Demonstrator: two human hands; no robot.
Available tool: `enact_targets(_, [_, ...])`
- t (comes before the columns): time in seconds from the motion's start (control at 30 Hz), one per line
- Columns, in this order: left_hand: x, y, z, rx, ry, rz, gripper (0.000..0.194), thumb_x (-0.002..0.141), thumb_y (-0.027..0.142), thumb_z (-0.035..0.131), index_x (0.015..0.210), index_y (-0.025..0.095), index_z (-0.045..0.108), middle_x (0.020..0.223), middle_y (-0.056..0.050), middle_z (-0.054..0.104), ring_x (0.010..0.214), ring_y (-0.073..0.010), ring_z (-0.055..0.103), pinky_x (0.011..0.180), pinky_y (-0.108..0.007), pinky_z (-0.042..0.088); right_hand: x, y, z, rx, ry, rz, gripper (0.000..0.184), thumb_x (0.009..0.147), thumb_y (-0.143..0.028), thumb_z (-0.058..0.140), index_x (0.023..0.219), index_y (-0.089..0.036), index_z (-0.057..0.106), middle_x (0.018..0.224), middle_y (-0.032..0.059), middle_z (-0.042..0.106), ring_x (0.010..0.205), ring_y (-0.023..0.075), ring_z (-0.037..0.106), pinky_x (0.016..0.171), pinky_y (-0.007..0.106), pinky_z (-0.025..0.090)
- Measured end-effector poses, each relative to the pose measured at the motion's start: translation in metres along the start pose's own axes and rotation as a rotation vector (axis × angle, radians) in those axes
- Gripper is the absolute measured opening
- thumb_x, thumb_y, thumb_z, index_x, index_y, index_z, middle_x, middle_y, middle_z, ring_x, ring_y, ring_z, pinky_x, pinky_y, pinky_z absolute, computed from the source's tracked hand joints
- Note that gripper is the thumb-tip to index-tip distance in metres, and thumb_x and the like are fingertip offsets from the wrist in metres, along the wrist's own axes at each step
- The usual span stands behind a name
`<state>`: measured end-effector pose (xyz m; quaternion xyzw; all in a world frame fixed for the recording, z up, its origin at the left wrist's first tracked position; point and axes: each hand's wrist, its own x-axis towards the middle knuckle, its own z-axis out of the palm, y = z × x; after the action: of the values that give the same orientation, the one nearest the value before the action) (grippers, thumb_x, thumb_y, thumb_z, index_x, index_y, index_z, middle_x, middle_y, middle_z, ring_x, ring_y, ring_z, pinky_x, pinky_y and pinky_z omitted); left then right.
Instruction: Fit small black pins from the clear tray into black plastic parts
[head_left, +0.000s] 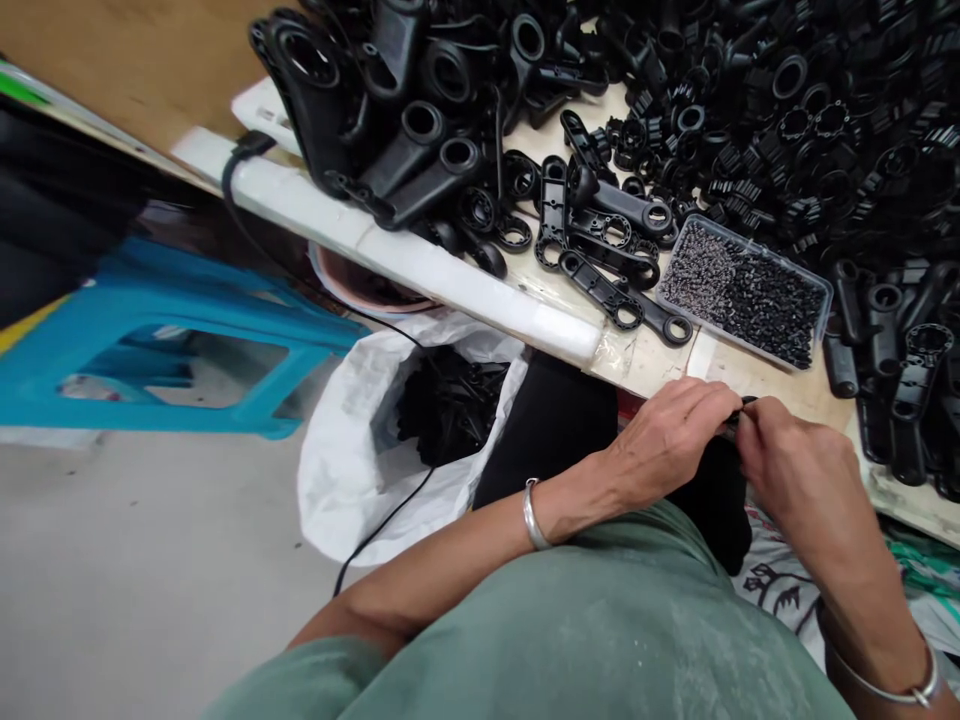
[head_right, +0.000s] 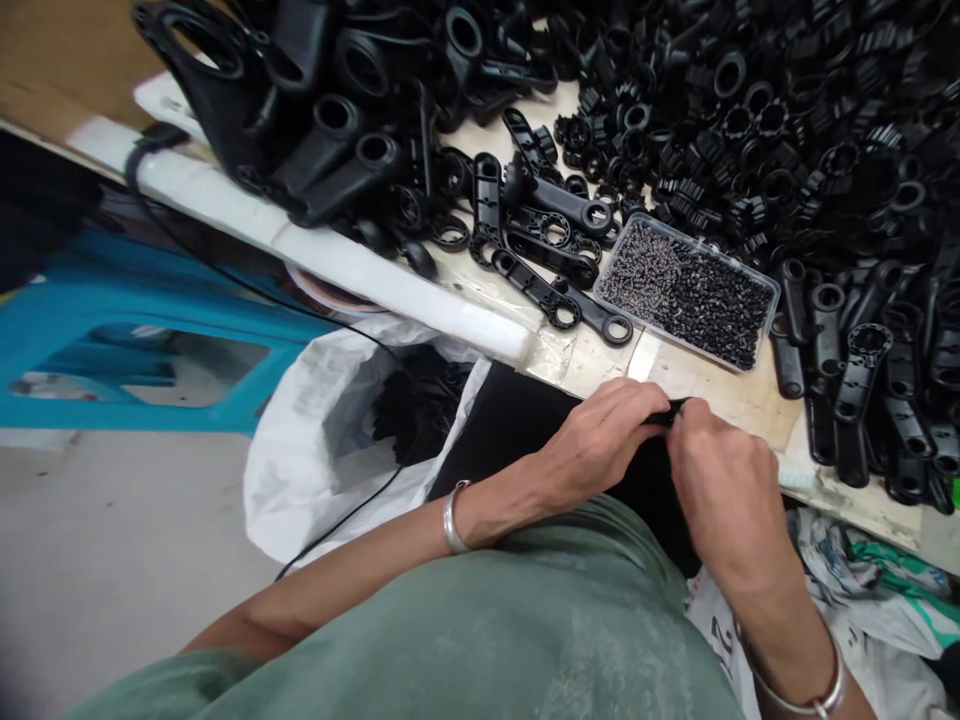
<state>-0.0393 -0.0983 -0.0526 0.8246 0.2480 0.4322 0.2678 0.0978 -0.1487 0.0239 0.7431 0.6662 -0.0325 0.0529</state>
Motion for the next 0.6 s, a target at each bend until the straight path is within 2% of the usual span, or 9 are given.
enact_targets(0.13, [-0.004,-0.001,0.005,-0.052,0.047,-0.010,0.013,0.103,0.018,0.043,0.104,0.014,0.055,0.094,-0.007,0.069,0.089,-0.0155,0.063,0.085,-0.030,0.055,0.000,0.018,0.011,0.737,-0.075,0.221,0.028,0.088,-0.042,0.057,0.076,-0.018,0.063,0.057,0.0017,0.065,0.045,0.0142,0.063,0.046,0.023,0.047])
enact_targets(0.2, [-0.006,-0.002,0.007,-0.083,0.115,0.004,0.011,0.102,0.018,0.046,0.106,0.013,0.055,0.096,-0.007,0.070,0.092,-0.0153,0.065,0.088,-0.030,0.056,-0.003,0.023,0.018,0.993,-0.024,0.322,0.033,0.082,-0.050,0.067,0.080,-0.017,0.066,0.059,0.0019,0.067,0.044,0.0131,0.062,0.045,0.022,0.050])
enact_targets(0.37, [-0.006,0.003,0.007,-0.114,0.255,0.008,0.009,0.099,0.014,0.052,0.107,0.014,0.056,0.100,-0.009,0.071,0.095,-0.0156,0.068,0.088,-0.030,0.059,-0.016,0.021,0.030,1.286,0.229,0.441,0.045,0.074,-0.044,0.080,0.106,-0.019,0.060,0.075,0.0028,0.074,0.058,0.0176,0.071,0.058,0.029,0.062])
enact_targets(0.5, [-0.003,0.011,0.007,-0.137,0.302,0.039,0.009,0.098,0.015,0.055,0.106,0.014,0.057,0.100,-0.010,0.072,0.096,-0.0163,0.070,0.088,-0.031,0.060,-0.018,0.014,0.029,1.562,0.200,0.430,0.064,0.072,-0.036,0.083,0.124,-0.024,0.049,0.091,0.0024,0.075,0.074,0.0187,0.074,0.068,0.033,0.064])
enact_targets(0.6, [-0.003,0.015,0.009,-0.142,0.317,0.046,0.009,0.097,0.013,0.056,0.106,0.014,0.058,0.101,-0.009,0.072,0.098,-0.0162,0.070,0.089,-0.031,0.061,-0.015,0.005,0.027,1.712,0.217,0.447,0.063,0.068,-0.031,0.085,0.122,-0.024,0.052,0.093,0.0005,0.073,0.081,0.0158,0.073,0.072,0.029,0.063])
